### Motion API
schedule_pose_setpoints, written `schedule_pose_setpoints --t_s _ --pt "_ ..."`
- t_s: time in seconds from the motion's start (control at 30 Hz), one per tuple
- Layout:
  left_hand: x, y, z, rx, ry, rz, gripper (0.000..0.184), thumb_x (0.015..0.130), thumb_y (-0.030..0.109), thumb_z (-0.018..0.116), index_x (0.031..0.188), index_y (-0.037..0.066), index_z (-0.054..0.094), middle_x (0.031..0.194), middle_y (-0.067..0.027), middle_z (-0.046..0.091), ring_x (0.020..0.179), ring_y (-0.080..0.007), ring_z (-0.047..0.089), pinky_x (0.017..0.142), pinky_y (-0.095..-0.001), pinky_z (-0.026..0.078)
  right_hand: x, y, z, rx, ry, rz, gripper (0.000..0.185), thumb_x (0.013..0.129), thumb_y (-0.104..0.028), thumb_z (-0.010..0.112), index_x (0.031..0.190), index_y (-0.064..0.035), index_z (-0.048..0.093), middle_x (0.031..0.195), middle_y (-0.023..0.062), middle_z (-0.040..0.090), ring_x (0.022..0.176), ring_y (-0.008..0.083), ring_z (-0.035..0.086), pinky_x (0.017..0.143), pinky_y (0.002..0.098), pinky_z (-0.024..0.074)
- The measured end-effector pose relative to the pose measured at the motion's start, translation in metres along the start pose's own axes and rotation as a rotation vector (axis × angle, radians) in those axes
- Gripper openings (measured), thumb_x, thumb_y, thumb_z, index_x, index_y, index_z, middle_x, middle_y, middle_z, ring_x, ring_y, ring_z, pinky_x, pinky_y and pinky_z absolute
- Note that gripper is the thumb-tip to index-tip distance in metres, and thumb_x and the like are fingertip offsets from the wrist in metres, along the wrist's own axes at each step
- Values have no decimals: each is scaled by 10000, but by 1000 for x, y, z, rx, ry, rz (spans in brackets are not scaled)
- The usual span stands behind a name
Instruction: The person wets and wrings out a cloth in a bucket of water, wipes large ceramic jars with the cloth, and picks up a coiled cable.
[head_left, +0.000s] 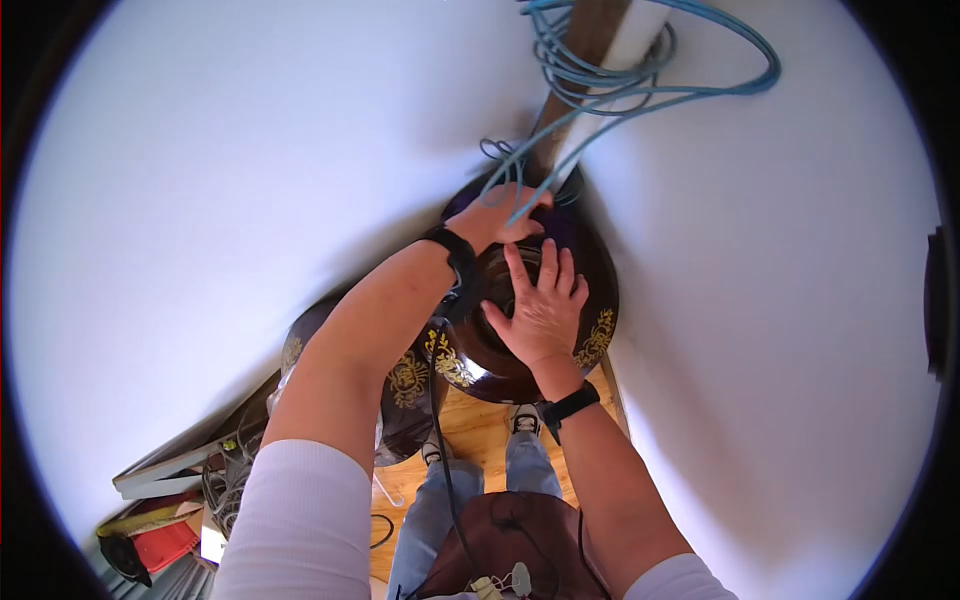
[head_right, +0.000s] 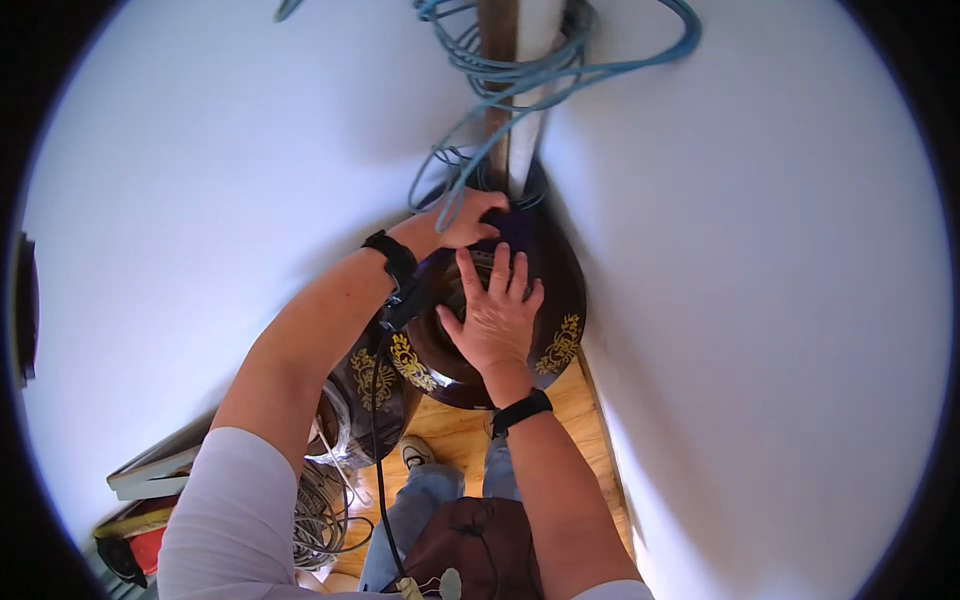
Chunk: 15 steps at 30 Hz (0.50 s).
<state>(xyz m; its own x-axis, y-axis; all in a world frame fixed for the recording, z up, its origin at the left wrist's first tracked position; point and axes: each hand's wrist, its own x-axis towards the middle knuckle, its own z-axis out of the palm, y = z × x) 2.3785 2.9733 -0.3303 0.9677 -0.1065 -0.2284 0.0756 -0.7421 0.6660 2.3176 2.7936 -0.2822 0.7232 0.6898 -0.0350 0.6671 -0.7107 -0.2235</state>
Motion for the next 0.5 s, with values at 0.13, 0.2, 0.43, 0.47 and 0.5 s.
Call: schedule_pose_setpoints --t_s 0.13,0.2,0.43,0.47,0.5 --pt "32 38 11 83 -139 149 344 767 98 670 1110 127 674 1038 -178 625 981 -336 598 839 -412 486 0 4 0 24 -65 30 770 710 -519 685 1389 -288 402 1410 208 261 1291 388 287 976 568 310" --pt "39 42 11 165 -124 117 345 766 104 669 1110 125 672 1041 -167 610 979 -333 596 833 -411 489 0 4 1 56 -51 44 728 705 -504 693 1358 -284 458 1398 214 287 1290 378 293 984 554 299" --pt "42 25 15 372 -16 30 254 775 217 644 1000 110 690 952 -135 626 920 -319 618 783 -421 516 -3 10 7 133 -15 43 722 714 -487 693 1364 -290 449 1386 214 326 1291 366 304 989 542 293" --pt "36 20 9 314 -3 53 271 779 201 635 1023 90 676 932 -165 621 911 -349 610 783 -432 503 -2 11 6 160 26 37 727 721 -481 691 1373 -295 431 1385 212 333 1291 367 309 988 541 294" --pt "27 12 4 256 7 75 288 784 185 626 1047 70 662 911 -195 616 902 -378 602 783 -443 489 -4 10 6 187 67 31 732 727 -474 688 1383 -301 413 1384 211 339 1290 367 314 987 539 295"
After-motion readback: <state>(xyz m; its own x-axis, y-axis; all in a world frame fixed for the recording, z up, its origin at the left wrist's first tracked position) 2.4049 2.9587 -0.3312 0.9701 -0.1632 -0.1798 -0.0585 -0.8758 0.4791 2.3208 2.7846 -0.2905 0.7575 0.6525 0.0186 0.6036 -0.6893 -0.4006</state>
